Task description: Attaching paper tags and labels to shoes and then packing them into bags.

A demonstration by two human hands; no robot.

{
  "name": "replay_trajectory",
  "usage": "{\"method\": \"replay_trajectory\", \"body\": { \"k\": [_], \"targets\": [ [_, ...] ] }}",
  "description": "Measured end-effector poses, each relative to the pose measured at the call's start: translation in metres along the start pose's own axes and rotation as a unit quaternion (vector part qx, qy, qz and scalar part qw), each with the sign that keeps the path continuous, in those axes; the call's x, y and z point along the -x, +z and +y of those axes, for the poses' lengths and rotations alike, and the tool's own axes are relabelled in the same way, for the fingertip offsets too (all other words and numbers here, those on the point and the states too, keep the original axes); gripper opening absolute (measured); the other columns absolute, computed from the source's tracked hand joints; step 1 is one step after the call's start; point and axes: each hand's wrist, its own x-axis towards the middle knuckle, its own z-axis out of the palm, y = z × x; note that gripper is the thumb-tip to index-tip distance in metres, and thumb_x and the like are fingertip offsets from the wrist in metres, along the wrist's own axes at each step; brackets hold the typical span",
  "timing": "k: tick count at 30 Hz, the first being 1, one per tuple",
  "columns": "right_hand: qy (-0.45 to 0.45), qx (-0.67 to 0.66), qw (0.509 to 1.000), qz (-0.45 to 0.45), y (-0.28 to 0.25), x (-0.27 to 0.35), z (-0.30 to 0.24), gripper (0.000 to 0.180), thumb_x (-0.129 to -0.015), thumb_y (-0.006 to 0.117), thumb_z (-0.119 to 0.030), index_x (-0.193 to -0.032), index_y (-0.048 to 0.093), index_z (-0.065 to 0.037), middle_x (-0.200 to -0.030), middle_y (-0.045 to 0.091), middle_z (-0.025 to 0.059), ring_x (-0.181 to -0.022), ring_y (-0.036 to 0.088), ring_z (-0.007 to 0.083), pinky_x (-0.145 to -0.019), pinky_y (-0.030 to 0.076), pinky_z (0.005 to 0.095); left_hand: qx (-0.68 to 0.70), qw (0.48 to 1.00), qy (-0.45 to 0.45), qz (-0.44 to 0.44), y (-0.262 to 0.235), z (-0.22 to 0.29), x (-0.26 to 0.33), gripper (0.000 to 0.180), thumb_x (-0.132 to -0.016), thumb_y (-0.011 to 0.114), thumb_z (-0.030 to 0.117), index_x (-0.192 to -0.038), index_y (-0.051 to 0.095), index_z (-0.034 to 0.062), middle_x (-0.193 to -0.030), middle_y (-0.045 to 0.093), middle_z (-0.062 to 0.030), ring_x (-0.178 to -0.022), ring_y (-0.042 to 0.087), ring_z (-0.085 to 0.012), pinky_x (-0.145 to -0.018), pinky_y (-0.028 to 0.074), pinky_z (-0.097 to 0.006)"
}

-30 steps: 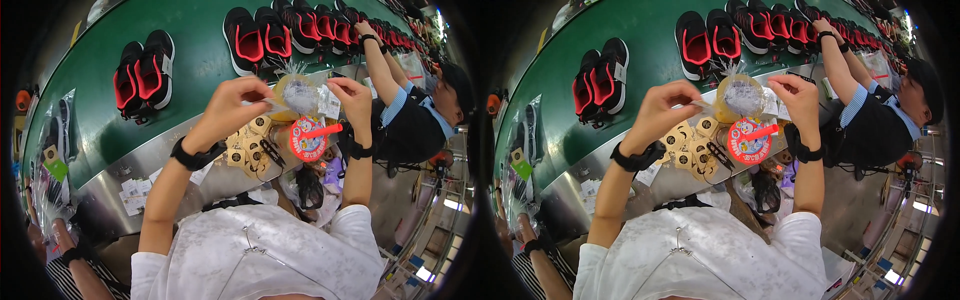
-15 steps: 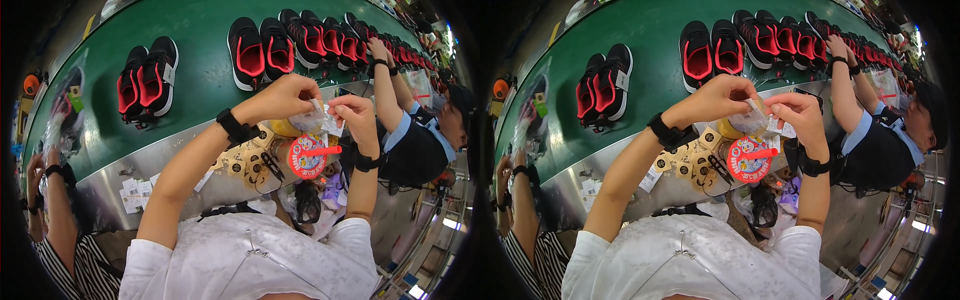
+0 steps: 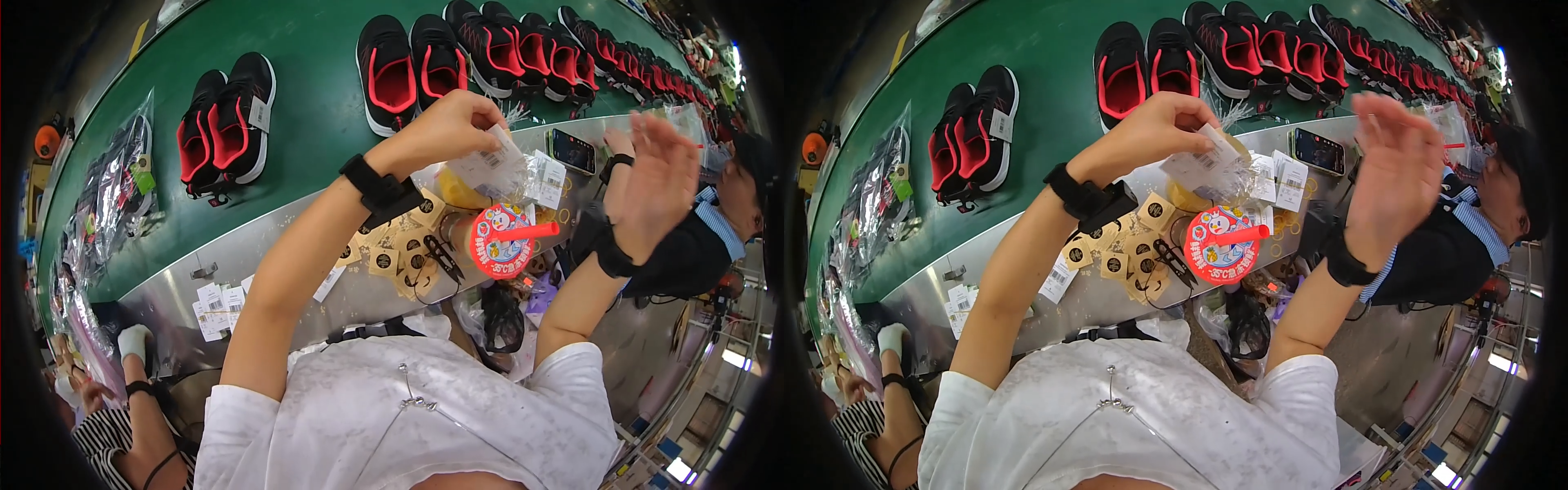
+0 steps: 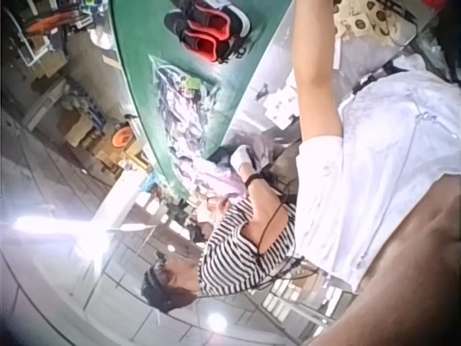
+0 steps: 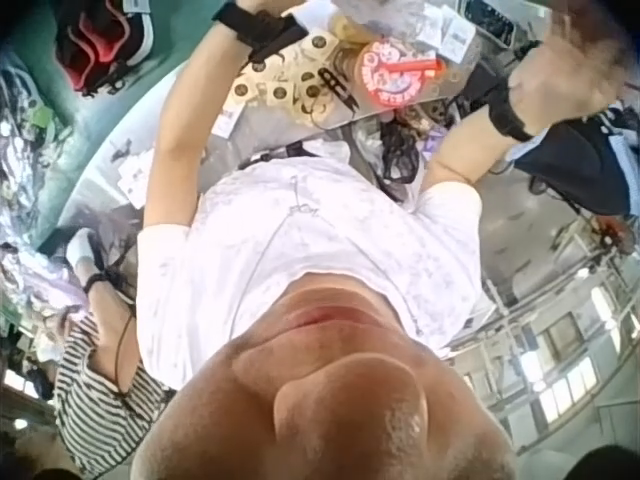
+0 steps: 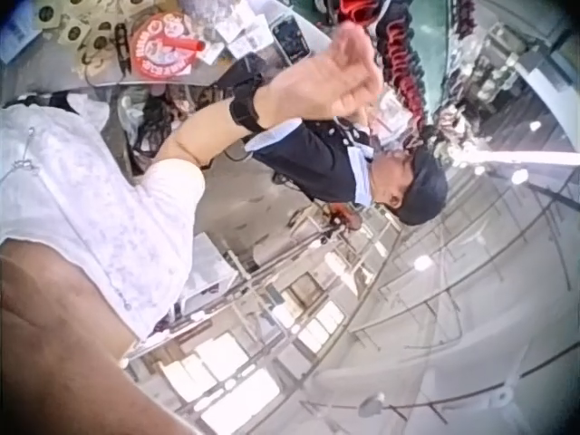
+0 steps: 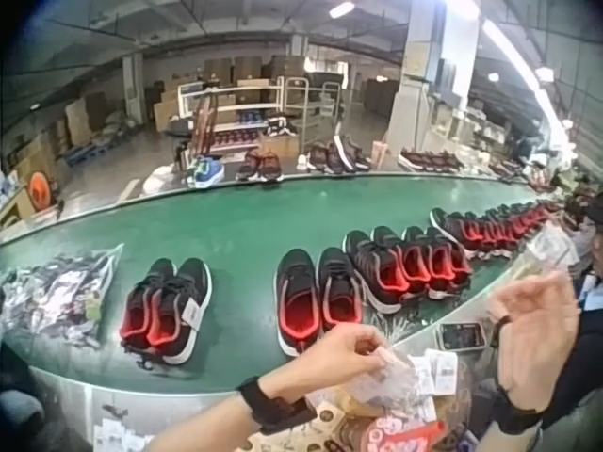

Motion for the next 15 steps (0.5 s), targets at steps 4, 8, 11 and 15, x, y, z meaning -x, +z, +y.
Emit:
{"method": "replay_trajectory", "body": {
  "k": [4,8,11,15],
  "targets": [
    [-0.015,0.051,0.996,-0.068,-0.003,-0.004,-0.005,0.018,-0.093,0.049,-0.009,-0.106,0.057,-0.001,-0.08,0.056,0.0088,-0.064,0.051,0.016,-0.079,0.05,0.0413,0.047,0.997,0.01,0.057,-0.011,0.01,0.024,0.021,-0.075,0.065,0.003,-0.096,0.063,-0.0006,-0.111,0.061,-0.0102,-0.085,0.06,-0.011,-0.074,0.048,-0.025],
    [0.164,0.337,0.908,-0.185,0.013,-0.003,-0.004,0.023,-0.091,0.049,-0.005,-0.112,0.059,-0.005,-0.075,0.052,0.0001,-0.059,0.044,0.0056,-0.054,0.04,0.0202,0.145,0.974,0.056,0.166,-0.02,0.017,0.044,0.022,-0.075,0.067,0.003,-0.097,0.064,0.0006,-0.122,0.055,-0.0112,-0.09,0.06,-0.0117,-0.079,0.048,-0.026],
    [-0.057,0.372,0.863,-0.337,0.03,-0.004,0.024,0.027,-0.088,0.049,-0.001,-0.112,0.06,-0.006,-0.072,0.051,-0.0034,-0.058,0.042,0.0008,-0.049,0.033,0.0171,0.155,0.96,0.079,0.219,-0.015,0.03,0.049,0.022,-0.076,0.068,0.003,-0.097,0.061,0.0,-0.11,0.061,-0.012,-0.089,0.061,-0.0121,-0.081,0.048,-0.025],
    [0.02,0.352,0.884,-0.308,0.067,0.002,0.009,0.033,-0.077,0.056,0.004,-0.107,0.061,-0.007,-0.065,0.054,-0.0017,-0.05,0.045,0.0039,-0.046,0.035,0.0181,0.185,0.947,0.115,0.237,-0.004,0.045,0.051,0.022,-0.075,0.07,0.001,-0.094,0.058,0.0004,-0.091,0.066,-0.0081,-0.084,0.062,-0.0109,-0.077,0.049,-0.024]
  ]
}}
